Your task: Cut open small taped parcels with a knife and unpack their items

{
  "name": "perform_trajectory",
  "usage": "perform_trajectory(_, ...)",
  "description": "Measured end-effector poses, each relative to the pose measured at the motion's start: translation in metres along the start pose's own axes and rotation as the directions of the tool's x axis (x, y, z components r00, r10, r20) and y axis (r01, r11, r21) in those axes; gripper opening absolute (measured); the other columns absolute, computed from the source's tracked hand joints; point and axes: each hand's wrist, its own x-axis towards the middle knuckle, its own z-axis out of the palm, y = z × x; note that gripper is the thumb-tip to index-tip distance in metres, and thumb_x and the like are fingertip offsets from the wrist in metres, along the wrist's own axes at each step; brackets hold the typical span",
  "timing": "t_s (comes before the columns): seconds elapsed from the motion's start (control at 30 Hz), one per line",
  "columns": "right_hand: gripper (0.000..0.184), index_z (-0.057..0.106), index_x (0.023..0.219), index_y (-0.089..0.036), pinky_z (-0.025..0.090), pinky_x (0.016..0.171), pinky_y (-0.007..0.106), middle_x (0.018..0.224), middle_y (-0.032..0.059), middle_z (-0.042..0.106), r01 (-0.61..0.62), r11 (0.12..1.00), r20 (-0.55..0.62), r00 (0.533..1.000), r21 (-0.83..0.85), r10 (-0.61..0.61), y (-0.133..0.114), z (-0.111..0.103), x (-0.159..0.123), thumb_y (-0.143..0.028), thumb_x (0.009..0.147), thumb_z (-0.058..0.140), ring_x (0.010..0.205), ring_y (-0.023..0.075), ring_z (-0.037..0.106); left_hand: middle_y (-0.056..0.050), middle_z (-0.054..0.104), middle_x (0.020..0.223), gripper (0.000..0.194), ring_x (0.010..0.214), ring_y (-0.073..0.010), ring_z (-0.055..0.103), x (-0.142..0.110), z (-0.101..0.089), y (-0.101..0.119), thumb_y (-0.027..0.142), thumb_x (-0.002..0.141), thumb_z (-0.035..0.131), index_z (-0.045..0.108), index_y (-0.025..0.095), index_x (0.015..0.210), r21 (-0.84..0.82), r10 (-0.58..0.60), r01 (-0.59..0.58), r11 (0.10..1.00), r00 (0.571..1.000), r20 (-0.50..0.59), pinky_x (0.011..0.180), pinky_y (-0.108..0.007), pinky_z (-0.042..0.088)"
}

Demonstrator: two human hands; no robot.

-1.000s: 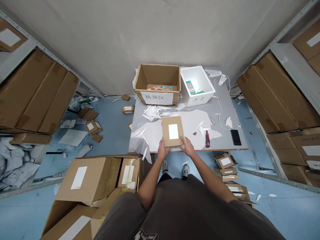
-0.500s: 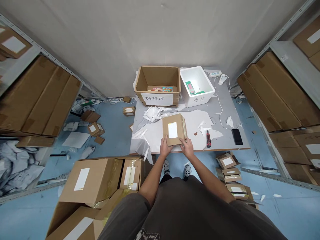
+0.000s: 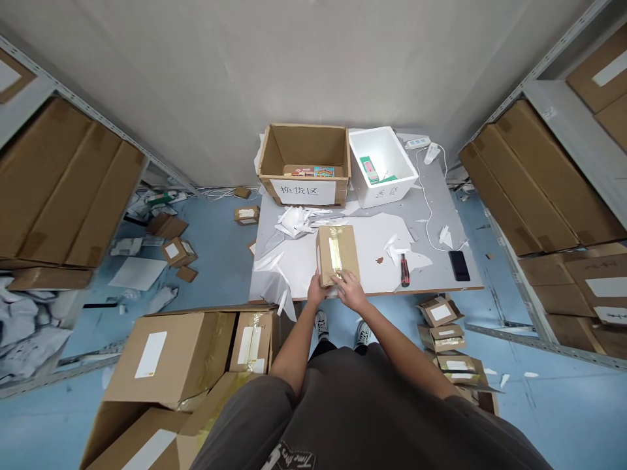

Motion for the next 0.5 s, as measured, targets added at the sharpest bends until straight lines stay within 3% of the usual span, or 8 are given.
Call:
perform_trajectory(0.1, 0.068, 0.054, 0.161, -0.024, 0.047, 0.118, 0.057, 0.159, 0.0195, 0.051, -0.165, 0.986, -0.043, 0.985, -0.017, 0.164, 0.023, -0.008, -0.003, -0.024, 0.094, 0.069, 0.150, 0.0375, 0.045, -0.016, 0.052, 0.163, 0.126, 0.153, -0.0347, 0.049, -0.007, -0.019, 0.007, 0.028, 0.071, 0.094, 0.023, 0.024, 0.174, 0.069, 0.111, -0.110, 0.992, 0.994, -0.010, 0.121, -0.045, 0.047)
perform_trajectory(0.2, 0.087, 0.044, 0.168, -0.028, 0.049, 0.116, 0.056, 0.162, 0.0192, 0.049, -0.272, 0.962, 0.027, 0.962, -0.013, 0.272, 0.044, -0.008, -0.007, -0.033, 0.089, 0.079, 0.147, 0.0376, 0.049, -0.014, 0.042, 0.170, 0.120, 0.154, -0.0360, 0.048, -0.018, -0.030, 0.017, 0.029, 0.078, 0.090, 0.021, 0.032, 0.175, 0.172, 0.167, -0.167, 0.971, 0.986, 0.012, 0.119, -0.045, 0.050)
perform_trajectory(0.33, 0.085, 0.038, 0.170, -0.033, 0.055, 0.110, 0.047, 0.156, 0.0151, 0.053, -0.283, 0.959, 0.116, 0.954, 0.032, 0.278, 0.046, 0.013, -0.008, -0.029, 0.093, 0.075, 0.139, 0.0314, 0.059, -0.018, 0.036, 0.170, 0.108, 0.140, -0.0403, 0.061, -0.027, -0.022, 0.030, 0.027, 0.083, 0.088, 0.029, 0.036, 0.173, 0.359, 0.075, -0.102, 0.928, 0.993, 0.090, 0.106, -0.047, 0.058)
perform_trajectory(0.5, 0.075, 0.045, 0.166, -0.027, 0.060, 0.100, 0.042, 0.135, 0.0128, 0.061, -0.304, 0.950, 0.042, 0.952, 0.071, 0.302, 0.035, 0.031, -0.006, -0.019, 0.095, 0.067, 0.122, 0.0291, 0.066, -0.019, 0.042, 0.162, 0.097, 0.125, -0.0371, 0.069, -0.026, -0.010, 0.033, 0.026, 0.091, 0.080, 0.029, 0.036, 0.173, 0.427, 0.071, -0.082, 0.900, 0.997, 0.041, 0.101, -0.047, 0.059)
